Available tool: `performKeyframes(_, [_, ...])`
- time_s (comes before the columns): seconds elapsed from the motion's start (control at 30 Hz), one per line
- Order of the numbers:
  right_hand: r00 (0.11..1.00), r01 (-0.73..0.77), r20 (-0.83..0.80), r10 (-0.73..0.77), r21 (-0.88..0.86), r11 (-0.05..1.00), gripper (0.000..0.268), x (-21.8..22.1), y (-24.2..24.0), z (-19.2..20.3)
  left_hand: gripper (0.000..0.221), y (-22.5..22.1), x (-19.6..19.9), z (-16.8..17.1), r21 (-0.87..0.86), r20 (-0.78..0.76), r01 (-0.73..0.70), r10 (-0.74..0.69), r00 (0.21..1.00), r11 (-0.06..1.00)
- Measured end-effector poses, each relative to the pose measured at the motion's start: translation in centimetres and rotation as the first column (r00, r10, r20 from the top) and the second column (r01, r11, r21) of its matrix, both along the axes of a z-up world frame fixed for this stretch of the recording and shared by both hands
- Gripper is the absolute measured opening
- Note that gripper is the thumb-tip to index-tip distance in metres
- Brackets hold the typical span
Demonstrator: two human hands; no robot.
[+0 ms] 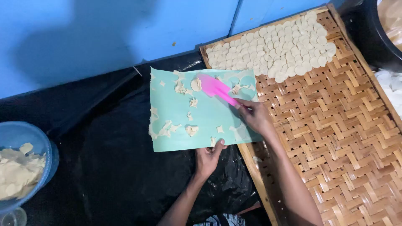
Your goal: Flattening dough using a roller and a spatula on a flat surface to prepare crackers for drying.
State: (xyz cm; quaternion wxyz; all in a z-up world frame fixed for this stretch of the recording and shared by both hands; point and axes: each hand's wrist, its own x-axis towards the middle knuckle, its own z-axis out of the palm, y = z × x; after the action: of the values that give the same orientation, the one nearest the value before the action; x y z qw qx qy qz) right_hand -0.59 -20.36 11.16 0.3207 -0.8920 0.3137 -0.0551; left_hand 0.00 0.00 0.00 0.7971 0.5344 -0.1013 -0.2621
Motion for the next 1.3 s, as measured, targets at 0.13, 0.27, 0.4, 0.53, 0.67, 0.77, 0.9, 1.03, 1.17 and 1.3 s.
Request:
performKeyframes(0.13, [1.0, -0.029, 0.006, 0.028, 0.145, 0.989, 0.034, -0.7, -1.5, -2.1, 0.029, -0.2, -0.1, -0.8, -0.024, -0.016, -0.007, 0.007, 1.0, 1.0])
performKeyframes(0.27, [0.989, -0.061, 0.145, -0.008, 0.467, 0.882, 0.036, -1.8, -2.7, -3.2, 0.031, 0.0, 0.0, -0.1, -0.05, 0.016, -0.001, 0.001, 1.0, 0.999])
performKeyframes(0.4, [0.986, 0.127, 0.027, -0.166, 0.521, 0.844, 0.036, -3.4, -1.7, -0.4, 0.031, 0.2, 0.2, 0.1, -0.037, 0.061, 0.013, -0.011, 0.998, 0.999])
performKeyframes(0.53, [0.954, 0.114, 0.173, -0.245, 0.546, 0.83, 0.036, -7.7, -3.0, -1.8, 0.033, 0.3, 0.3, -0.9, -0.014, 0.033, 0.036, -0.035, 0.999, 0.999])
performKeyframes(0.67, [0.806, 0.246, 0.362, -0.469, 0.516, 0.82, 0.035, -12.9, -7.1, -4.7, 0.032, 0.6, 0.2, 0.4, -0.094, 0.082, 0.004, 0.003, 0.997, 0.996])
performKeyframes(0.77, [0.709, 0.391, 0.434, -0.556, 0.414, 0.822, 0.032, -16.0, -11.8, -6.5, 0.031, 0.6, -0.1, 1.1, -0.077, 0.072, 0.046, -0.04, 0.997, 0.996])
performKeyframes(0.9, [0.648, 0.548, 0.496, -0.578, 0.224, 0.806, 0.028, -16.1, -16.4, -4.6, 0.031, 0.2, -0.4, 2.2, -0.056, 0.029, 0.115, -0.113, 0.993, 0.992])
performKeyframes(1.03, [0.699, 0.599, 0.528, -0.482, -0.063, 0.798, 0.027, -15.8, -24.3, -6.5, 0.03, -0.6, -0.5, 1.3, -0.022, 0.043, 0.129, -0.128, 0.991, 0.991])
performKeyframes(1.17, [0.702, 0.655, 0.488, -0.519, -0.156, 0.74, 0.028, -13.1, -27.9, -4.8, 0.032, -0.9, -0.2, 0.6, 0.006, 0.054, 0.122, -0.122, 0.991, 0.993])
performKeyframes(1.3, [0.696, 0.686, 0.384, -0.606, -0.107, 0.72, 0.03, -10.3, -28.2, -1.6, 0.034, -1.1, 0.1, 1.2, -0.008, 0.117, 0.105, -0.103, 0.988, 0.994])
